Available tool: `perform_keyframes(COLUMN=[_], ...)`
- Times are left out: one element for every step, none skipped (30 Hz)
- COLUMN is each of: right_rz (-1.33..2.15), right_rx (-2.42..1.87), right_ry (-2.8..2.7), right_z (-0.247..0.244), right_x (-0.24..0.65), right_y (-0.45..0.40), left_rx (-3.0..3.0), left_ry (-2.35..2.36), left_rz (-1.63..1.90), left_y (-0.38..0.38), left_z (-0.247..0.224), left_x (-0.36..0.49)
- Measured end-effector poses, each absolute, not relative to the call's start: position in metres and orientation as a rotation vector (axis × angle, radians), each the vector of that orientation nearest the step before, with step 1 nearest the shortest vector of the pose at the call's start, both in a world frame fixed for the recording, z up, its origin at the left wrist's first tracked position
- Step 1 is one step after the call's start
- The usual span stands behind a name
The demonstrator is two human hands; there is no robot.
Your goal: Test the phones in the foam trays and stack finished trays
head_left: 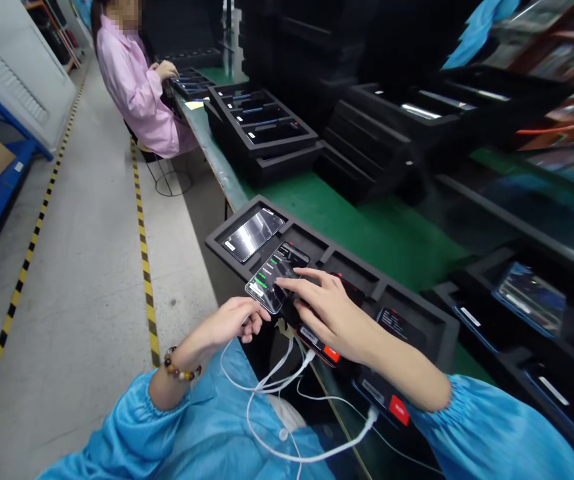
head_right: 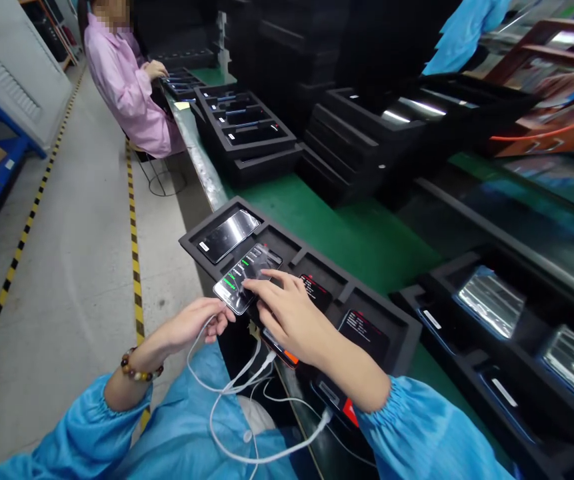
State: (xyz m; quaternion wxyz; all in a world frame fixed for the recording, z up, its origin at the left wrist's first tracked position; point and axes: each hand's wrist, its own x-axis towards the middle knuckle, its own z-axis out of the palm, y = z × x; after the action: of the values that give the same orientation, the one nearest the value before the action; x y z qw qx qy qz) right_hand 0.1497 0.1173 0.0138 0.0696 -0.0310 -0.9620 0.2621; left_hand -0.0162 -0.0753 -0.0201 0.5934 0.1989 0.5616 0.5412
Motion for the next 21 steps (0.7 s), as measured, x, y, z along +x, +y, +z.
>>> perform_keyframes(right_rz=[0.780,0.769,0.760,0.753,0.748,0.743,0.736,0.725,0.710,0.689,0.665,0.640,0.617,0.598,0.586,0.582,0.584,0.588,0.591,0.593,0.593], right_rx=[-0.097,-0.103,-0.107,-0.106,-0.102,-0.101,-0.109,-0.130,-0.164,-0.209,-0.262,-0.320,-0.381,-0.438,-0.489,-0.533,-0.573,-0.608,-0.642,-0.673,-0.700], right_ry=[-2.888,-2.884,-2.882,-2.884,-2.887,-2.886,-2.881,-2.867,-2.846,-2.822,-2.797,-2.775,-2.761,-2.755,-2.757,-2.763,-2.770,-2.776,-2.779,-2.779,-2.778], right_z=[0.012,0.011,0.009,0.008,0.007,0.008,0.009,0.012,0.015,0.018,0.021,0.023,0.025,0.025,0.024,0.023,0.020,0.016,0.012,0.009,0.005], right_x=[0.149,0.148,0.147,0.146,0.145,0.146,0.147,0.149,0.152,0.156,0.161,0.167,0.174,0.181,0.188,0.195,0.202,0.208,0.213,0.218,0.222], right_y=[0.117,0.117,0.117,0.118,0.119,0.120,0.122,0.125,0.129,0.134,0.140,0.146,0.153,0.159,0.165,0.171,0.176,0.180,0.183,0.186,0.189], left_rx=[0.466,0.466,0.467,0.468,0.469,0.469,0.470,0.474,0.480,0.492,0.511,0.537,0.567,0.601,0.644,0.699,0.765,0.841,0.921,0.999,1.071], left_ry=[1.305,1.306,1.310,1.316,1.323,1.328,1.331,1.333,1.337,1.347,1.364,1.384,1.403,1.425,1.470,1.561,1.706,1.891,2.076,2.209,2.251], left_rz=[1.264,1.268,1.270,1.267,1.261,1.255,1.251,1.249,1.247,1.245,1.241,1.232,1.216,1.190,1.165,1.158,1.182,1.227,1.278,1.316,1.323], left_y=[-0.075,-0.075,-0.075,-0.076,-0.076,-0.077,-0.077,-0.077,-0.077,-0.076,-0.075,-0.074,-0.073,-0.072,-0.073,-0.076,-0.080,-0.085,-0.091,-0.097,-0.102], left_z=[-0.022,-0.024,-0.026,-0.027,-0.027,-0.027,-0.026,-0.025,-0.025,-0.024,-0.023,-0.023,-0.022,-0.021,-0.018,-0.015,-0.010,-0.003,0.004,0.012,0.019], left_x=[-0.016,-0.016,-0.016,-0.016,-0.015,-0.015,-0.015,-0.015,-0.016,-0.016,-0.017,-0.019,-0.021,-0.022,-0.023,-0.024,-0.023,-0.020,-0.016,-0.009,-0.002])
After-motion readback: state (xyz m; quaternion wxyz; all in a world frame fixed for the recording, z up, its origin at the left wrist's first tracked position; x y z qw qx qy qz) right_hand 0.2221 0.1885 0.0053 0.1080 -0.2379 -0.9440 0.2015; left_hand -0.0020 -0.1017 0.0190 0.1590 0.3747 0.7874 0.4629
